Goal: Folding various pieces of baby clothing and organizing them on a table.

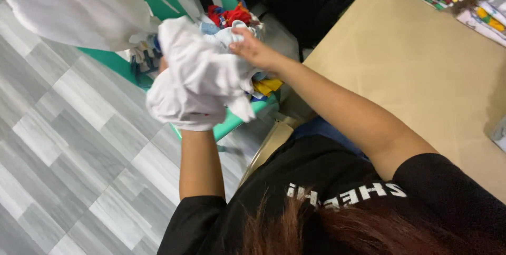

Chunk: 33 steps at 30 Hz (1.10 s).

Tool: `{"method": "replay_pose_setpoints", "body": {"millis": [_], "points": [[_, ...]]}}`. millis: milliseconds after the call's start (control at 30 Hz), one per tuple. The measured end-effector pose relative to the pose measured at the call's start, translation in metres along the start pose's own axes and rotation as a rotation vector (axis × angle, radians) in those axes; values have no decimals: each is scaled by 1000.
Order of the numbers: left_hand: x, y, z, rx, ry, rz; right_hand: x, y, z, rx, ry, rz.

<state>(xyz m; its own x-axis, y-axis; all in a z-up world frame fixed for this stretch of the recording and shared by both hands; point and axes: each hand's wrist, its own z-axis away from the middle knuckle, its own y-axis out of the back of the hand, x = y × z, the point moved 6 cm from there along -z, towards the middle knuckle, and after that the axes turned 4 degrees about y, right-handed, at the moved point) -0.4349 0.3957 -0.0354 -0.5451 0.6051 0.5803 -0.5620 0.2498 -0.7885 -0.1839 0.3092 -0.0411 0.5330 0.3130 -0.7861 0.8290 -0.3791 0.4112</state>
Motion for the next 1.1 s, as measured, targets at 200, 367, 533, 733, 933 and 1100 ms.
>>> {"method": "replay_pose_setpoints", "body": {"millis": [200, 367, 533, 733, 933, 1100], "points": [[-40, -72, -10, -162, 129, -75, -4, 107, 51, 224, -283, -409], [-99, -152, -18, -329, 266, -138, 28, 248, 153, 466, -484, -745], [-173, -230, -26, -524, 413, -198, -19, 426, 266, 645, -157, -638], [-276, -308, -87, -677, 261, -261, -58, 540, 386, 1044, -46, -137], [-286, -355, -51, -1053, 303, -280, -130, 528, 480, 1033, -198, 35], [-373, -282, -40, -1008, 101, -1431, -104, 402, 511, 576, -394, 575]]}}
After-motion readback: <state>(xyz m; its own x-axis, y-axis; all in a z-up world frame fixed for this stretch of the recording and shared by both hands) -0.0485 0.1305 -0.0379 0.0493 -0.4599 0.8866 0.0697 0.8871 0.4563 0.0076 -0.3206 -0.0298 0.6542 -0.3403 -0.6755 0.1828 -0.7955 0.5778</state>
